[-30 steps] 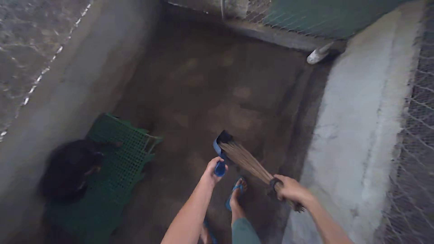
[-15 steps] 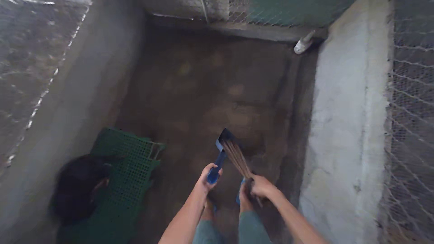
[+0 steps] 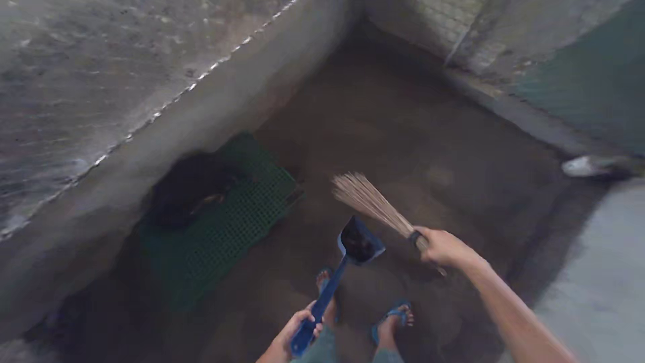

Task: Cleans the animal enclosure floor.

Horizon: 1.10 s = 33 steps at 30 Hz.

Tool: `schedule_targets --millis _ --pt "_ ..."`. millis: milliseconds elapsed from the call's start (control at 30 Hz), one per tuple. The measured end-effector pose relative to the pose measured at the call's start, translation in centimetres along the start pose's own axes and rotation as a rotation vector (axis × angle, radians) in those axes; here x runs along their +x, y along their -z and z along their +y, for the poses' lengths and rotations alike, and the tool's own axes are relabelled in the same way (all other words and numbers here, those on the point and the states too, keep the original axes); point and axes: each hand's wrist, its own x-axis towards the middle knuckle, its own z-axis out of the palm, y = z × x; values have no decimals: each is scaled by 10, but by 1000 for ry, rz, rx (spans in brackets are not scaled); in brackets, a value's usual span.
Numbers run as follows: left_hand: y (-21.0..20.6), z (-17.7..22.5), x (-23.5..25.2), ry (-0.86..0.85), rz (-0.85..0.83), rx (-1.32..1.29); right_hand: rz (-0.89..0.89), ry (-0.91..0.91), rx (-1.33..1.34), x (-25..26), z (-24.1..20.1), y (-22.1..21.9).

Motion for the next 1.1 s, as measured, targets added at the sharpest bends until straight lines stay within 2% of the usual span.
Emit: schedule_targets --millis 167,267,333,433,533,600,733,800,867,1000,1100 --pt "11 23 -11 -101 60 -148 116 37 -95 144 -167 7" --pt "6 44 -2 -179 110 -264 163 29 -83 211 -231 -10" --pt "-1 59 6 -205 181 -324 135 11 -124 237 -253 -31" --pt "-13 85 16 -219 296 -409 39 -9 -244 248 -246 -69" --pt "-29 123 18 -218 389 -524 -68 -32 -333 212 -221 -83" --pt "-38 142 24 -234 414 -560 -125 -36 -362 180 -205 -65" --pt "-53 162 37 -255 462 -564 -142 -58 -364 132 -189 5" --pt "-61 168 41 -243 494 -544 -118 -81 -321 130 -192 25" --pt "-64 174 44 -238 503 -525 -49 -92 -250 148 -198 25" --pt "-62 176 48 -241 497 -481 -44 -95 -143 204 -195 -36" --pt "-60 176 48 -246 489 -462 -187 -75 -170 197 -186 -101"
